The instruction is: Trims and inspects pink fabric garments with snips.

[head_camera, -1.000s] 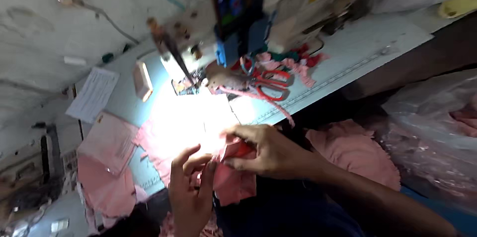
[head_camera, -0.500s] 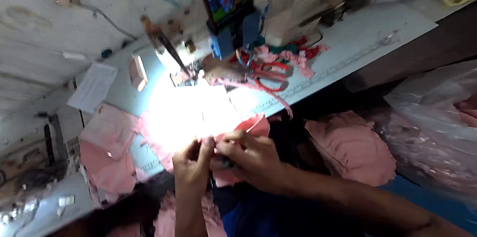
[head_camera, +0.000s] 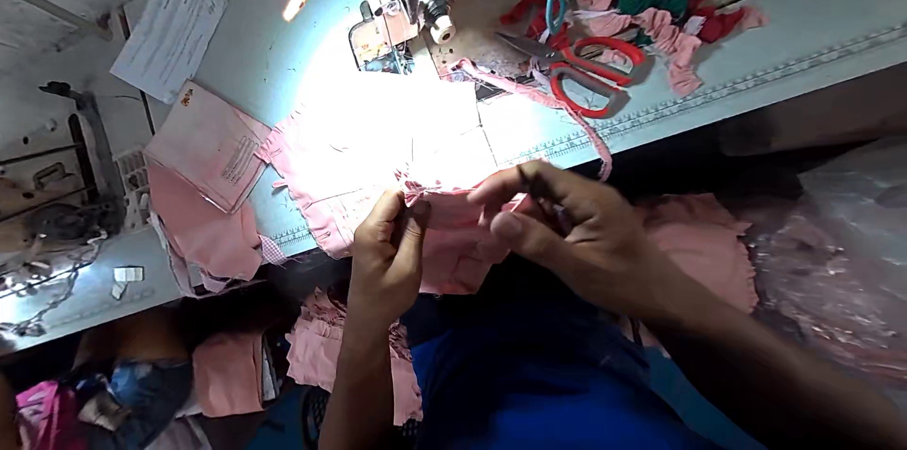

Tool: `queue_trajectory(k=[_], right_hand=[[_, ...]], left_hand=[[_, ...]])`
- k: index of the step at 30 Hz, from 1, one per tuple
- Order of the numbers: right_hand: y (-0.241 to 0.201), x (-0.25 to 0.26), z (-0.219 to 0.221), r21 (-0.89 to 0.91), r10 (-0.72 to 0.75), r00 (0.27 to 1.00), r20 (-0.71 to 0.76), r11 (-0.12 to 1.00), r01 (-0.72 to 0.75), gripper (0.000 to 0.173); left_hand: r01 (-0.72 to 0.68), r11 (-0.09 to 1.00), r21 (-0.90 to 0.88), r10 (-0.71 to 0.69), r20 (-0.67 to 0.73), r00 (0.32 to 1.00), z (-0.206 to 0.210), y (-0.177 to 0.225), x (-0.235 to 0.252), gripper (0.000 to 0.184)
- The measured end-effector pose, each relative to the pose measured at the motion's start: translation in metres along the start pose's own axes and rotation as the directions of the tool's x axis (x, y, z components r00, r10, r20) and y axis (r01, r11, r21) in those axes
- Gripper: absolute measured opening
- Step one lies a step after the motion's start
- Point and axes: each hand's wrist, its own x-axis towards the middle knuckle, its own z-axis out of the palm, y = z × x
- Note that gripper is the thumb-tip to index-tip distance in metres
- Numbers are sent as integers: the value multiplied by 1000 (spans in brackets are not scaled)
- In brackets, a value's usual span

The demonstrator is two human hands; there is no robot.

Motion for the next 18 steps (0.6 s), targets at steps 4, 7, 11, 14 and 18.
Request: queue_trajectory(k=[4,7,11,14,18], right_hand=[[-4,13,-12,-75,-8,1000,27,997,10,19],[0,15,-9,196,131,961,244,964,-181,35],[14,17,3,375,225,912,343,858,-352,31],[15,12,11,450,234,894,383,798,-402,31],[11,16,1,375,204,946,253,880,-290,24]], left_hand=[[-39,999,-19,40,29,999,2,2,-2,10],[-36,998,-45,38,38,999,2,4,-4,11],[18,995,-97,-16,23,1000,6,4,-4,15],[8,991,-134,-5,21,1000,7,2,-5,14],[38,958,-285,-19,71,997,-1,-6,-8,15]])
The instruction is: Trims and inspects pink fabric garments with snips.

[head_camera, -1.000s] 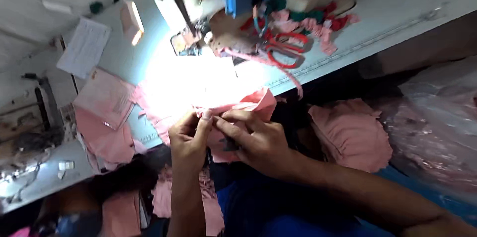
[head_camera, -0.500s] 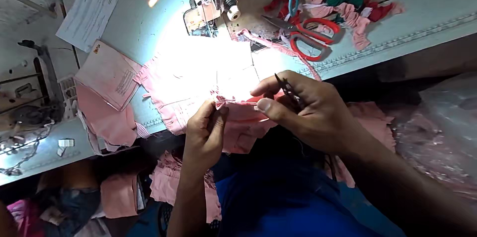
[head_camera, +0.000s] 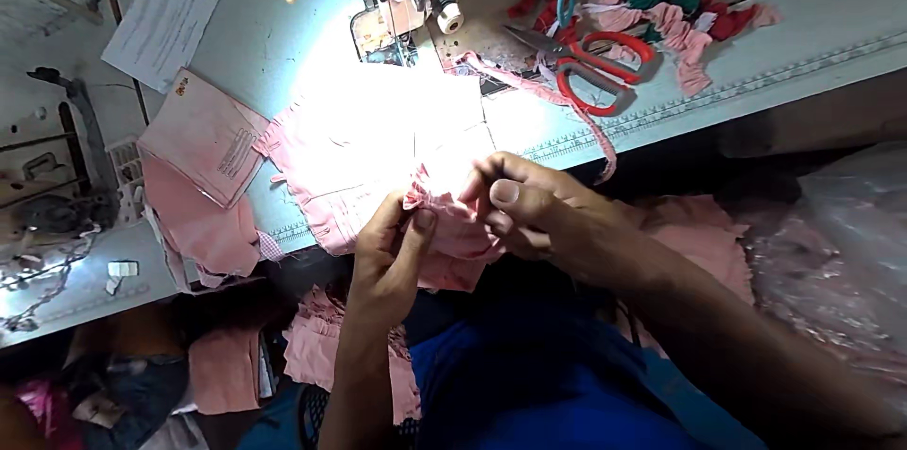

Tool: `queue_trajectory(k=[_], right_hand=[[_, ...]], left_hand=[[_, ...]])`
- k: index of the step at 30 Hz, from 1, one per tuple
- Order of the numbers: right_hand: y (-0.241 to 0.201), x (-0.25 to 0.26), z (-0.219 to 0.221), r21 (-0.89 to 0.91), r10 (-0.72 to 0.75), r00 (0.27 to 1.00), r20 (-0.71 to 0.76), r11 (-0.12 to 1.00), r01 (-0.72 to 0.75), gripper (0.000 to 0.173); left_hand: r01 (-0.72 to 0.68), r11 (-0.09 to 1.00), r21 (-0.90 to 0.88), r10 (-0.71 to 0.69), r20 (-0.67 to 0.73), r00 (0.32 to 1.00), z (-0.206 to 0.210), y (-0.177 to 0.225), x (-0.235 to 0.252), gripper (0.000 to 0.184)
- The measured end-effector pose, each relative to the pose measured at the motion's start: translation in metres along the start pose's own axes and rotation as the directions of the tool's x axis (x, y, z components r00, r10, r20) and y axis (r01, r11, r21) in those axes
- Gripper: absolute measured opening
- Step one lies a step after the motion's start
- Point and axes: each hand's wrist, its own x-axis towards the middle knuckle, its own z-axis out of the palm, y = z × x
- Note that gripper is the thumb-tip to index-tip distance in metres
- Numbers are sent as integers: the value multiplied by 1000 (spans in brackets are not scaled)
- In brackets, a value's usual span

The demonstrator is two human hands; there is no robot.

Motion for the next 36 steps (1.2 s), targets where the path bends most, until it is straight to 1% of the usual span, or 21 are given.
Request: queue_trajectory(k=[1,2,3,4,5,7,9,10,11,12,14,15,16,17,18,19,21,23,26,31,36], right_hand=[[-5,3,-2,-106,-54,996,-69,993,46,22],[-10,6,-4,-208,-106,989,-102,975,83,27],[-14,8,-4,-260,-138,987,-86,959,112,37],[-16,8,-2,-255,-151,988,-43,957,135,46],[-19,7,0,-209,-165,986,20,964,166,51],[-25,5,6,-57,-247,954,169,964,260,51],[-31,2,12,20,-317,923,218,947,320,49],[-34,-1,12,34,-317,926,207,948,316,47],[-35,-4,11,21,-299,939,170,954,300,41],[-34,-6,9,-10,-266,958,107,963,268,32],[-28,-5,4,-87,-213,976,-43,974,209,15],[-23,-4,2,-95,-204,973,-106,976,194,13],[-18,-1,0,-99,-204,966,-161,977,190,12],[-13,1,0,-111,-212,953,-218,975,192,12],[-10,4,2,-136,-216,937,-276,973,185,11],[-7,5,5,-156,-223,920,-322,971,181,11],[-4,7,10,-166,-240,904,-355,967,192,10],[-3,7,11,-158,-254,899,-356,965,210,8],[0,4,8,-140,-242,918,-315,968,207,11],[0,5,7,-119,-247,911,-331,968,220,8],[-5,6,8,-248,-299,888,-349,944,220,6]], left_hand=[[-3,999,-42,4,34,999,-3,2,1,16],[-20,998,-62,25,81,996,-7,6,3,18],[-44,997,-65,53,135,990,-9,12,4,20],[-78,995,-63,89,189,978,-11,20,7,21],[-114,991,-64,126,246,961,-12,29,10,23],[-178,980,-86,197,353,915,-13,49,16,25],[-213,970,-121,244,434,867,-14,63,24,21],[-218,968,-123,250,447,859,-15,66,29,19],[-219,972,-90,236,421,876,-15,67,32,16],[-218,976,-20,211,360,909,-16,65,34,16],[-204,951,231,166,175,970,-18,55,39,31],[-193,898,396,178,75,981,-17,47,41,37],[-190,811,553,228,0,974,-15,38,42,37],[-192,724,663,286,-36,957,-12,32,42,35],[-204,669,714,342,-53,938,-6,30,39,30],[-221,661,717,380,-66,923,2,29,35,24],[-240,708,664,380,-71,922,17,30,30,18],[-233,765,600,339,-68,938,22,26,30,17],[-206,805,557,313,-102,944,19,24,27,12],[-214,757,617,356,-115,927,22,24,31,15],[-206,743,637,351,-108,930,23,30,36,15]])
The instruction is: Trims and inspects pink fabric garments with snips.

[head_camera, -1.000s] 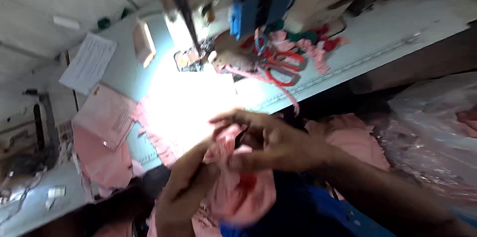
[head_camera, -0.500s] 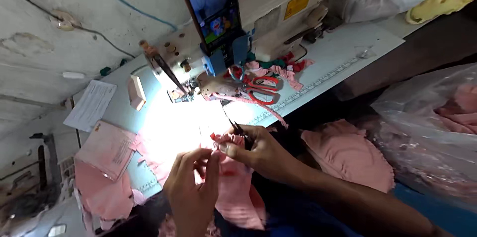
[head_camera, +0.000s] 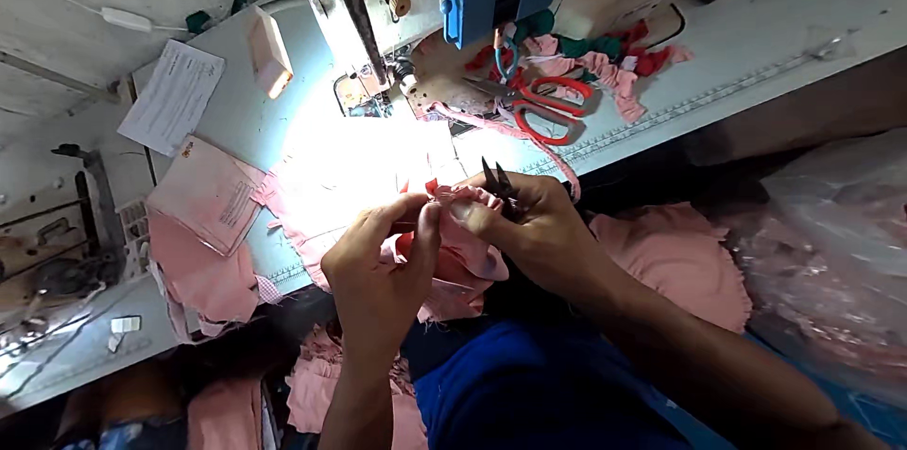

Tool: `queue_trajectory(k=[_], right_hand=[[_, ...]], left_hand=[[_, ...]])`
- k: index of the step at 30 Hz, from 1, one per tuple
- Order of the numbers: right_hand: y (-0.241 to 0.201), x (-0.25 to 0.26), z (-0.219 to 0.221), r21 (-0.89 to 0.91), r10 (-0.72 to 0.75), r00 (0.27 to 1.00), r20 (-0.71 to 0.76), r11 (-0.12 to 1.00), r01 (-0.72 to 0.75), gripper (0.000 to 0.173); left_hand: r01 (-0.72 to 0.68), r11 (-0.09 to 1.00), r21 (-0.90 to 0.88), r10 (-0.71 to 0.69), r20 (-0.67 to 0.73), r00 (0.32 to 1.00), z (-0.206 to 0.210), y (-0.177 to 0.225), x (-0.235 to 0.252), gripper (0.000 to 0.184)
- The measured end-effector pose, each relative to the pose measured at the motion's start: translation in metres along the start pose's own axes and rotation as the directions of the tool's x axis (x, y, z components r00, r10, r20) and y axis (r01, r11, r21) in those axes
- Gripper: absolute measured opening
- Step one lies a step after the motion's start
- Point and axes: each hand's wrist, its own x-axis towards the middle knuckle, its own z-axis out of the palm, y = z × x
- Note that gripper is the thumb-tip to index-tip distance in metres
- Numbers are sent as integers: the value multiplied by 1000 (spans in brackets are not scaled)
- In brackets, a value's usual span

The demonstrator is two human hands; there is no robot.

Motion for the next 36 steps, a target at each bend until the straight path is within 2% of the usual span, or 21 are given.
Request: queue_trajectory(k=[3,7,10,13,15,17,18,20,23,25,26,28,30,31,33,36], right_hand=[[0,0,0,-34,-25,1000,13,999,25,6],[2,2,-1,-26,-32,999,19,999,33,7],[8,4,-4,107,41,997,61,993,-48,8],[13,7,-5,301,165,979,122,934,-194,9],[14,7,-4,332,205,972,118,914,-233,9],[12,6,-2,205,196,981,13,959,-194,8],[8,4,-2,100,164,985,-61,982,-157,13],[-2,-3,-5,-38,61,993,-102,997,-65,30],[-22,-21,-1,15,-72,989,-128,997,75,39],[-33,-31,0,19,-153,987,-42,988,154,35],[-36,-33,1,79,-131,991,15,988,129,34],[-31,-32,0,266,39,984,174,960,-86,37],[-21,-24,1,366,237,923,302,865,-342,38],[-18,-20,2,382,307,892,333,821,-425,37],[-17,-18,3,392,387,858,337,771,-502,35],[-19,-17,3,394,424,853,304,759,-518,34]], left_hand=[[28,998,-55,-26,40,999,0,-1,5,17],[48,969,-241,-34,63,997,2,-13,9,12],[64,928,-366,-31,95,995,7,-21,10,13],[149,836,-528,-81,151,985,12,-24,9,11],[171,824,-540,-101,156,983,16,-25,6,8],[156,854,-497,-110,119,987,18,-24,5,7],[145,870,-471,-113,95,989,19,-24,4,7],[125,886,-446,-112,55,992,21,-23,3,7],[88,902,-423,-87,21,996,22,-20,3,6],[71,915,-397,-71,15,997,23,-19,3,6],[56,923,-380,-58,5,998,23,-18,4,7],[21,936,-350,-30,-18,999,24,-17,3,7],[-3,947,-322,-9,-35,999,25,-16,1,8],[-12,949,-315,-1,-42,999,26,-16,1,9],[-23,951,-309,9,-49,999,26,-17,-1,9],[-44,955,-295,31,-49,998,25,-18,-2,10]])
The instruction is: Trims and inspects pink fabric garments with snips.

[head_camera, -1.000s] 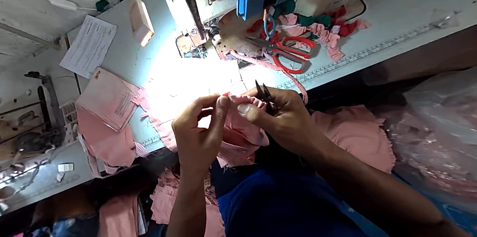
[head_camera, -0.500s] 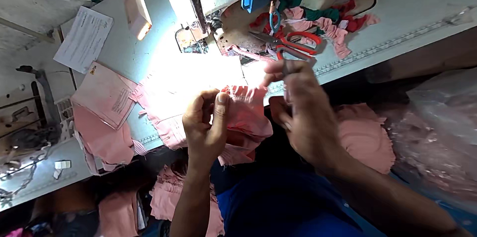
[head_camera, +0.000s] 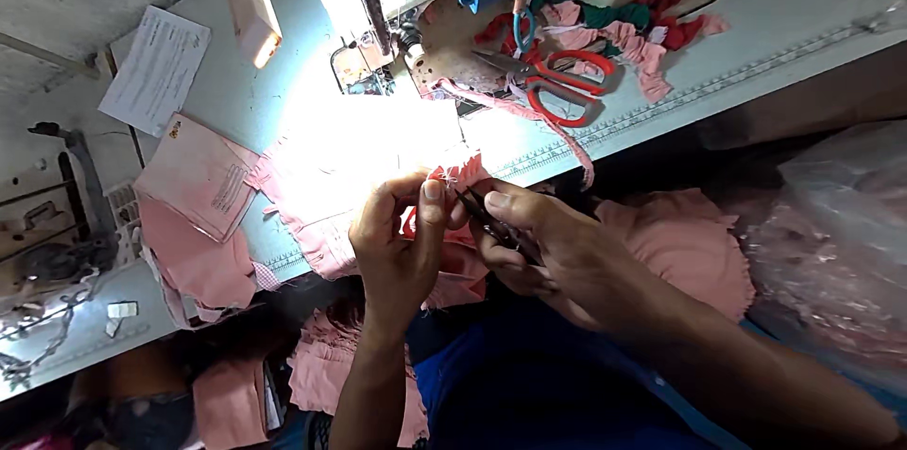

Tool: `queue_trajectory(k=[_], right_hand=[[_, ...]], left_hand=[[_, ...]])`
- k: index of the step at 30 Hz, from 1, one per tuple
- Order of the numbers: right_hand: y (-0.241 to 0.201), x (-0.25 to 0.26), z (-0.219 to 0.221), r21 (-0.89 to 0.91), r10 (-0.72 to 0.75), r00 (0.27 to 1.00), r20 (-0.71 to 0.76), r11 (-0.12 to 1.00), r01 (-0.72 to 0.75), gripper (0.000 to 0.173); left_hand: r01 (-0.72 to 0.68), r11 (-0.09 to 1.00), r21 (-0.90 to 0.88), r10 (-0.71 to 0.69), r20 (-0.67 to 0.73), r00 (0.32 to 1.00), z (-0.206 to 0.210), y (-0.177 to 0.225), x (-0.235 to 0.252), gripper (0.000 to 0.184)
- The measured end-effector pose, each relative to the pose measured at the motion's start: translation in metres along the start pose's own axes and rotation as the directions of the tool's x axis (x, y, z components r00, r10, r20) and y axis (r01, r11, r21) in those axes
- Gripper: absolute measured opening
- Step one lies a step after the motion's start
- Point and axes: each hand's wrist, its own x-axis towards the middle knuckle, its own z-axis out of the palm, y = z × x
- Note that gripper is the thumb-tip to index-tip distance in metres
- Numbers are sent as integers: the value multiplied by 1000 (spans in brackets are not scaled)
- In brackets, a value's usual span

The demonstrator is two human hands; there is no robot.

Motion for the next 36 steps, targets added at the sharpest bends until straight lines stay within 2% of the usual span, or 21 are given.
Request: queue_trajectory(k=[17,23,30,33,36], right_hand=[[-2,-3,-5,-27,60,998,-11,998,-60,29],[-4,-2,-8,-38,101,995,4,994,-100,36],[-7,0,-9,-73,102,995,4,992,-101,33],[-10,3,-12,-115,144,990,1,983,-143,34],[-20,5,-16,-140,256,967,6,957,-253,37]], left_hand=[[-28,1000,-4,28,-3,1000,3,-4,-8,9],[-50,998,32,50,8,999,3,-6,-10,11],[-96,994,52,95,20,995,2,-11,-11,9],[-139,986,96,136,37,990,2,-12,-11,9],[-170,978,117,166,41,985,1,-14,-12,7]])
